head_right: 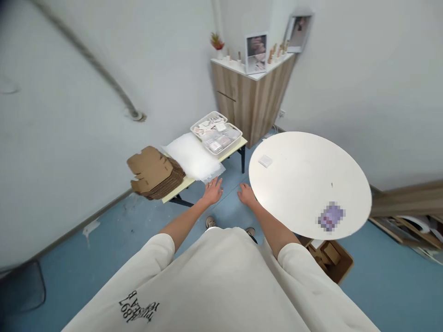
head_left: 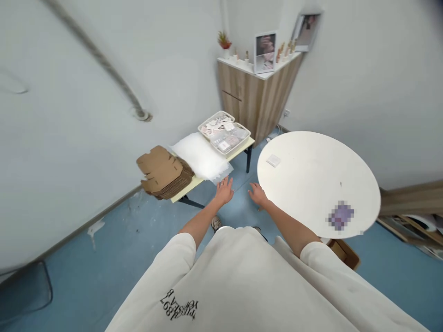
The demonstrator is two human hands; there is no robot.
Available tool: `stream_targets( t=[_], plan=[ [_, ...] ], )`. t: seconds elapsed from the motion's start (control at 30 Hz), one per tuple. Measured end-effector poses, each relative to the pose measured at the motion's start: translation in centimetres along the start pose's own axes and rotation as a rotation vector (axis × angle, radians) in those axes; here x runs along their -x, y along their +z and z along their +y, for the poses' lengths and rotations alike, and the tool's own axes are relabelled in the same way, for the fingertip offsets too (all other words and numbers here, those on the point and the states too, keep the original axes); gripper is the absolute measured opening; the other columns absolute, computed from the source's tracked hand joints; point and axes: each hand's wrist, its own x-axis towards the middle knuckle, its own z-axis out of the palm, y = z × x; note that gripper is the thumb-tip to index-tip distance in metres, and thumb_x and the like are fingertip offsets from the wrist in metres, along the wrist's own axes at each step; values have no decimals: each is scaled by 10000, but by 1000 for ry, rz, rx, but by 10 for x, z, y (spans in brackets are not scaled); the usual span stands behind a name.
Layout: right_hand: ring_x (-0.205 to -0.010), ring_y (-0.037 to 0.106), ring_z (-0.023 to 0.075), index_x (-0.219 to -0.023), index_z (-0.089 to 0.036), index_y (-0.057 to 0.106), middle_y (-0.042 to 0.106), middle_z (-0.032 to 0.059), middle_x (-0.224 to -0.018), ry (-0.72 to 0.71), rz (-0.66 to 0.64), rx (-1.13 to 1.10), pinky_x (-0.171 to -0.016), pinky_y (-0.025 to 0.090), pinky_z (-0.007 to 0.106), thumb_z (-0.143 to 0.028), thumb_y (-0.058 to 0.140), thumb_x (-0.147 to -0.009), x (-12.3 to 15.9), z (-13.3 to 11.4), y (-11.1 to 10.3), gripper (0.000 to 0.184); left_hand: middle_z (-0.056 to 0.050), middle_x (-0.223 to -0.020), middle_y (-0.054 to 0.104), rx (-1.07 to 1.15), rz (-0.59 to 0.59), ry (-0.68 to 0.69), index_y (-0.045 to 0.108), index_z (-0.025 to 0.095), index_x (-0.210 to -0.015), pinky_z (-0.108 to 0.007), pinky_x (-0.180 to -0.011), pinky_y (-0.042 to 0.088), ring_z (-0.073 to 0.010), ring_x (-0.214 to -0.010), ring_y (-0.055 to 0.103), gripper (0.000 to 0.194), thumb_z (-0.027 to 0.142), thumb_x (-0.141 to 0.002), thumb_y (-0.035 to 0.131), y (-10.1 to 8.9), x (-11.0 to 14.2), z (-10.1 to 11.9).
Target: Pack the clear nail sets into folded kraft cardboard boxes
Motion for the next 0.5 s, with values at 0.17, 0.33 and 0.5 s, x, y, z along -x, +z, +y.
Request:
stream_targets(
  t=[0.17, 0.33, 0.5],
  plan=[
    [-1415, 414, 314, -1540, -183, 403, 404, 159, -1566, -159, -62, 40, -1124, 389, 440, -358, 446, -998, -38, -97, 29, 571, -135, -1693, 163, 48, 114, -164, 221, 216, -1604, -502, -1238, 199, -300, -1550, 202, 637, 362, -1011, 402, -22, 52, -100],
    [-1396, 438, 305, -1516, -156, 436, 429, 163, -1543, -347, -47, 71, -1118, 401, 419, -357, 436, -1002, -75, -207, 58, 553, -126, -1662, 266, 110, 272, -307, 321, 199, -1570, -443, -1221, 272, -295, -1515, 290, 589, 353, -1008, 412, -36, 91, -212],
    [-1345, 482, 301, -1487, -181, 478, 465, 141, -1519, -532, 4, 93, -1067, 448, 433, -339, 435, -994, -109, -301, 90, 520, -144, -1627, 330, 144, 273, -310, 377, 185, -1535, -440, -1183, 327, -315, -1473, 356, 556, 372, -1013, 421, -52, 105, -310]
  ],
)
